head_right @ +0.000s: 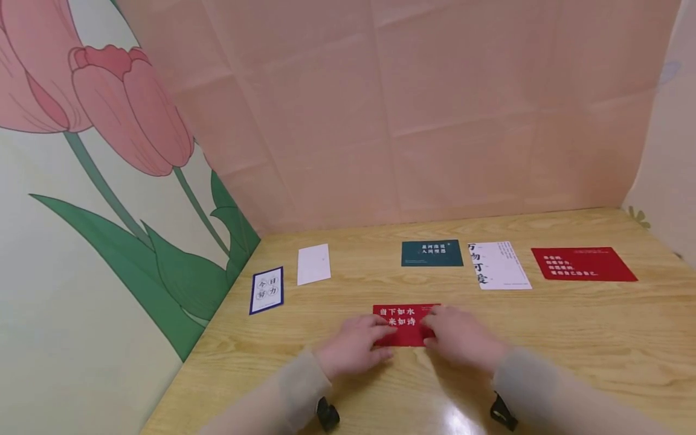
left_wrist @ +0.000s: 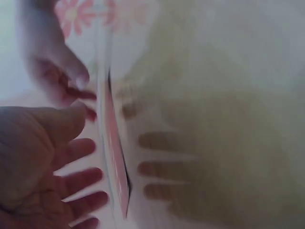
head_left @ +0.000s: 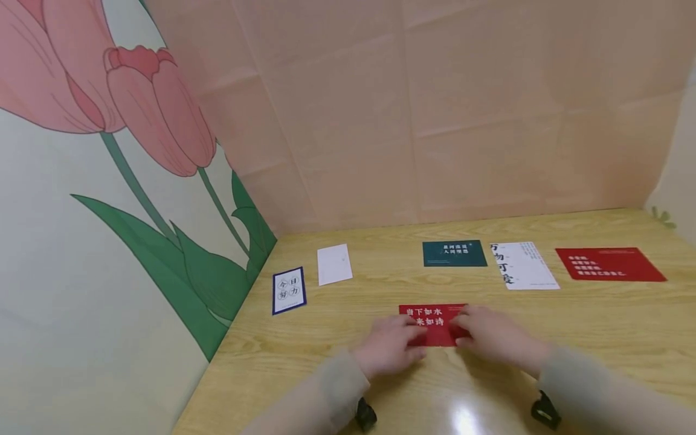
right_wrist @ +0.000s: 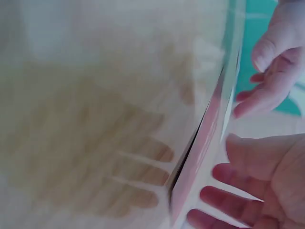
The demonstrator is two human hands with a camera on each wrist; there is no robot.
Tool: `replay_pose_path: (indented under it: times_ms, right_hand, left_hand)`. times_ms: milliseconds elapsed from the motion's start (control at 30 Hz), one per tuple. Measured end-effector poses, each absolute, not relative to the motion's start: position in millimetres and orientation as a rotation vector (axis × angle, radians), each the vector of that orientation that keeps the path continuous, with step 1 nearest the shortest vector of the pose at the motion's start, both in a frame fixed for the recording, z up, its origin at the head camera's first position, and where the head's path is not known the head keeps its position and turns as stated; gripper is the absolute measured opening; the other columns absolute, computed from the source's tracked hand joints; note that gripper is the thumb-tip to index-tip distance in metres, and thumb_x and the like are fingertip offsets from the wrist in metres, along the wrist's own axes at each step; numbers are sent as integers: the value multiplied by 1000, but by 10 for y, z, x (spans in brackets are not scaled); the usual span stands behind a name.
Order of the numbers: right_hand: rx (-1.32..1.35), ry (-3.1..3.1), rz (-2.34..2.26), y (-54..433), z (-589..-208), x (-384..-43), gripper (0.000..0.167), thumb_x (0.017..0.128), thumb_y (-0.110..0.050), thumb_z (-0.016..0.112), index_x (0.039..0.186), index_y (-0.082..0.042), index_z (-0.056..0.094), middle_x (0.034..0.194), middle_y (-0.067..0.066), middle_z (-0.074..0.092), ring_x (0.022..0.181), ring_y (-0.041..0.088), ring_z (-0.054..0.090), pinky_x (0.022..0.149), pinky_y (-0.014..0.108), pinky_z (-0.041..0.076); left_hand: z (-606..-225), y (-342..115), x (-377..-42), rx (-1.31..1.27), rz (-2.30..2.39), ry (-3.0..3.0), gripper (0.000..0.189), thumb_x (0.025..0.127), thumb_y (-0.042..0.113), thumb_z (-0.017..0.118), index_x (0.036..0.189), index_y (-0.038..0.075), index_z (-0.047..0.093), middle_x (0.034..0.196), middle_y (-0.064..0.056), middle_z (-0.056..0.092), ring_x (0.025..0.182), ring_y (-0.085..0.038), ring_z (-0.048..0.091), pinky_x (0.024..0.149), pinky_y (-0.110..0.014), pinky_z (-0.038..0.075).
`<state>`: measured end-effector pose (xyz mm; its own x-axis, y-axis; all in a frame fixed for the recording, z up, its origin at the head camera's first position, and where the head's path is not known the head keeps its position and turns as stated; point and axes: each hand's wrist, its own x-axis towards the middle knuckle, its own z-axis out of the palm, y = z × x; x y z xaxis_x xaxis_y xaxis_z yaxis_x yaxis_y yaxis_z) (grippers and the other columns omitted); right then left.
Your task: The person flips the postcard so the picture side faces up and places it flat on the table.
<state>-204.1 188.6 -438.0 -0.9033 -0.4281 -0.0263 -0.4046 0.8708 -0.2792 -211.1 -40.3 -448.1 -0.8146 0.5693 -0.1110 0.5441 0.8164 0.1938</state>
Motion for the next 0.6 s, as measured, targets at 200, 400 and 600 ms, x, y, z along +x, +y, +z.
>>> replay_pose_path:
  times_ms: [200,400,600]
  right_hand:
    - [-723,2894,-300,1710,-4358,-1853,46,82,-35,75,120,-11,68,119,9,63,107,34,58,92,57,44]
    - [-653,2831,-275,1594,-4391,-1832,46,88,-38,67,125,-11,65,131,13,58,120,44,50,96,64,37]
    - [-665,2832,-261,1525,-4391,-1869,46,89,-37,66,127,-11,64,133,12,56,121,42,49,97,62,38]
  left_hand:
    - [-4472,-363,-1894,947,60,2741,66,88,63,52,145,29,43,148,7,39,135,-16,35,107,-44,31]
    - [-4488,-406,-1967,911,113,2747,64,91,61,50,146,29,42,150,7,37,137,-17,33,108,-45,31]
    - [-4478,-660,-2470,534,340,2871,64,97,56,43,148,18,39,155,-3,30,142,-25,27,112,-50,23]
